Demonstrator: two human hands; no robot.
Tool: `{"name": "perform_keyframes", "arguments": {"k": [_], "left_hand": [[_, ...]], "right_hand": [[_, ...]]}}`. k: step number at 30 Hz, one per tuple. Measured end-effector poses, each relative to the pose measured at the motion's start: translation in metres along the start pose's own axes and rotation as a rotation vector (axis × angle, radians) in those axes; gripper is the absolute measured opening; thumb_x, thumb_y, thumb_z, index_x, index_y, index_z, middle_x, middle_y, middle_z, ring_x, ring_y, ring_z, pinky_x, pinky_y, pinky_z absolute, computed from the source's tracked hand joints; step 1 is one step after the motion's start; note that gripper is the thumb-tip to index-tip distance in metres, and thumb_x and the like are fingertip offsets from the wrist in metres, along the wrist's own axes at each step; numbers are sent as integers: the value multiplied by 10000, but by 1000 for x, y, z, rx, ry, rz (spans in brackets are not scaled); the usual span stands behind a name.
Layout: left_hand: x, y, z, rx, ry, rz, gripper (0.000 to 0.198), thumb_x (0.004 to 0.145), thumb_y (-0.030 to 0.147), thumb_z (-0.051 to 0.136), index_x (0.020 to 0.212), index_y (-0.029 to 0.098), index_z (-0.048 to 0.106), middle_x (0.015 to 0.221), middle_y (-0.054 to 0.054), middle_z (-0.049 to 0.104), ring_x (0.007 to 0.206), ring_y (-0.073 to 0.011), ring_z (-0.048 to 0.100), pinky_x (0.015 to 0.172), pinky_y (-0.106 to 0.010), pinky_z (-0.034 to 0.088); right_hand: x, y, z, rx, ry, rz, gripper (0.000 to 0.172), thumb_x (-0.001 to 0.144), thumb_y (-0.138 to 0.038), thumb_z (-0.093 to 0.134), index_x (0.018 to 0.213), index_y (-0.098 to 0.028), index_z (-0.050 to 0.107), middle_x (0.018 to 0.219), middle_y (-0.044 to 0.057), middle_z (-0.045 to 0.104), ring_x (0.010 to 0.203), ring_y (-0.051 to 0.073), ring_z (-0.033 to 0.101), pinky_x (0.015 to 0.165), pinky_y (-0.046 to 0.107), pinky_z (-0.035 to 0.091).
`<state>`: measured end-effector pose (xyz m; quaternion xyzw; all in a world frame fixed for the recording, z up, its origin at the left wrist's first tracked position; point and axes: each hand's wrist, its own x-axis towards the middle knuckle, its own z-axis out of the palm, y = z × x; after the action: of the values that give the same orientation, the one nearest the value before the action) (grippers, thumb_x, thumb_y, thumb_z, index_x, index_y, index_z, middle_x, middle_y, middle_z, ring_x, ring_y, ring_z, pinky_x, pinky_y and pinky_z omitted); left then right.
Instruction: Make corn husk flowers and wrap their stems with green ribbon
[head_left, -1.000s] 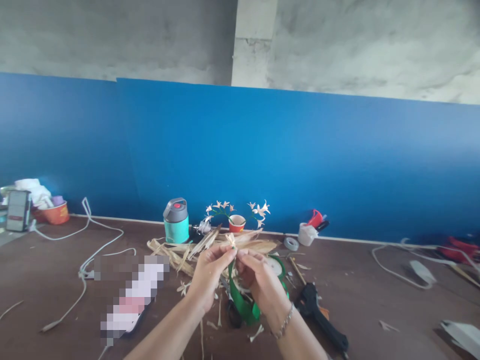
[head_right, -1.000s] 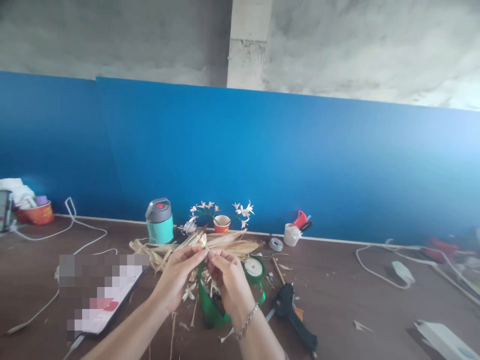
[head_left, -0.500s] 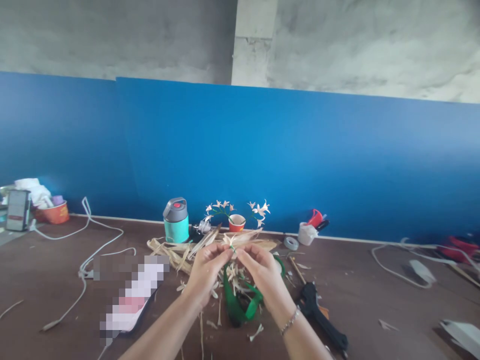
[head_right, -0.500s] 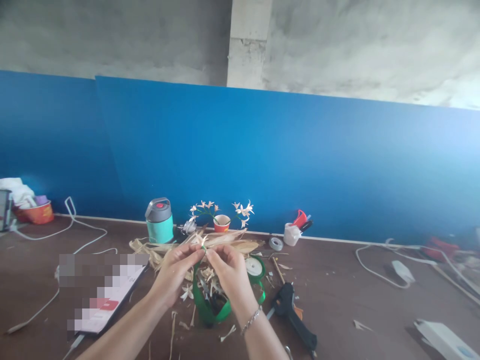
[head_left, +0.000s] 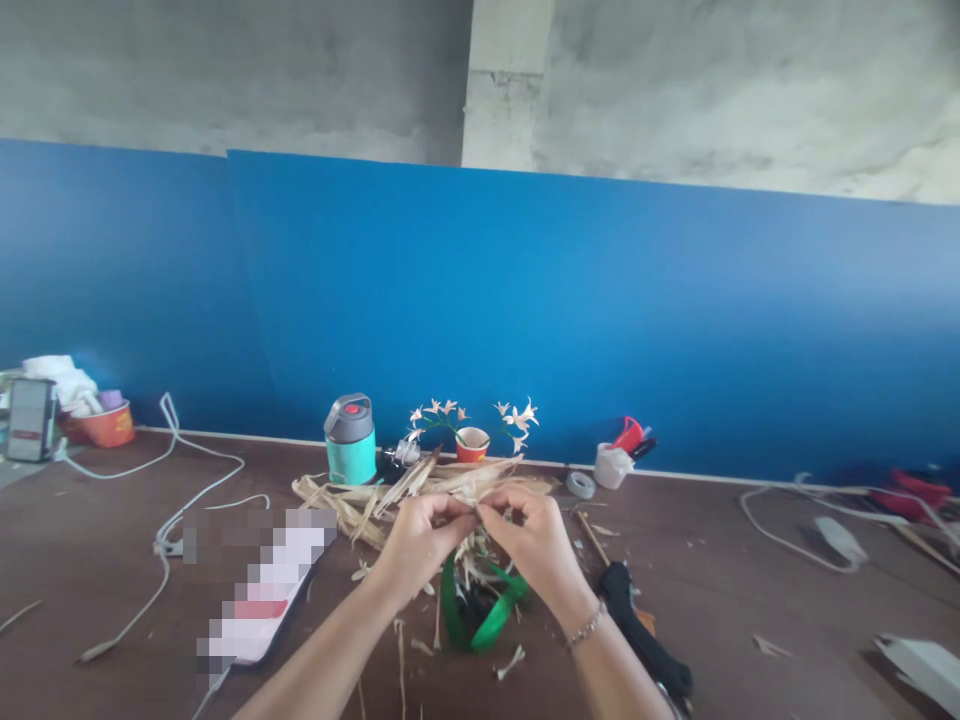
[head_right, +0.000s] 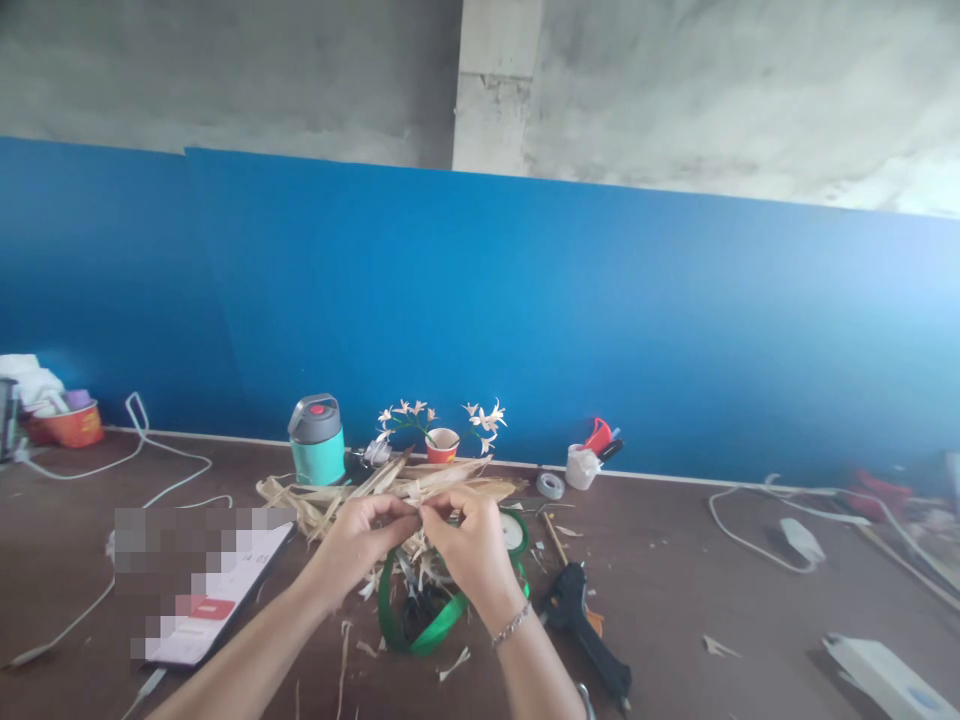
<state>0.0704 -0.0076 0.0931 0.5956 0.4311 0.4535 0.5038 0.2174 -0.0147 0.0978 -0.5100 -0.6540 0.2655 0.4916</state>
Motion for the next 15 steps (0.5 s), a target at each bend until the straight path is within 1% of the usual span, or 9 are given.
{"name": "perform_keyframes", "arguments": {"k": [3, 5, 7, 11, 13, 15], "left_hand": [[-1, 3, -3, -70, -36, -90, 196, 668, 294, 704, 785, 138, 722, 642, -8, 653, 576, -120, 515, 559, -227, 358], [-1, 2, -5, -98, -63, -108, 191, 665, 288, 710, 782, 138, 711, 652, -3, 650, 595, -118, 518, 579, -224, 361], [0, 1, -6, -102, -83, -109, 187, 660, 288, 715, 768, 137, 698, 648, 3, 639, 608, -117, 516, 598, -225, 362], [1, -2, -7, -96, -133, -61, 191, 675, 308, 701, 752, 136, 671, 666, 1, 621, 626, -120, 509, 605, -229, 353], [1, -3, -7, -83, -163, -31, 194, 700, 324, 673, 753, 138, 660, 669, 0, 611, 623, -120, 504, 597, -232, 350], [1, -3, -7, -49, -169, -6, 193, 729, 329, 637, 761, 139, 651, 662, 0, 601, 607, -117, 495, 582, -233, 346]], "right_hand": [[0, 1, 2, 70, -14, 126, 169, 686, -295, 593, 619, -145, 632, 534, -8, 556, 458, 94, 430, 436, 213, 319], [0, 2, 3, 137, -44, 210, 183, 674, -315, 598, 624, -140, 617, 471, -34, 489, 410, 77, 376, 396, 205, 275], [1, 3, 3, 189, -72, 264, 188, 658, -321, 605, 622, -136, 604, 446, -47, 450, 395, 69, 353, 382, 198, 248], [2, 4, 4, 243, -92, 293, 188, 638, -311, 613, 589, -132, 587, 440, -50, 438, 395, 58, 337, 382, 193, 227], [2, 4, 4, 255, -86, 294, 184, 633, -304, 614, 576, -131, 585, 436, -50, 440, 396, 55, 333, 385, 192, 225], [2, 3, 4, 256, -71, 290, 179, 627, -295, 617, 562, -132, 585, 435, -48, 449, 399, 57, 339, 390, 193, 234]]}}
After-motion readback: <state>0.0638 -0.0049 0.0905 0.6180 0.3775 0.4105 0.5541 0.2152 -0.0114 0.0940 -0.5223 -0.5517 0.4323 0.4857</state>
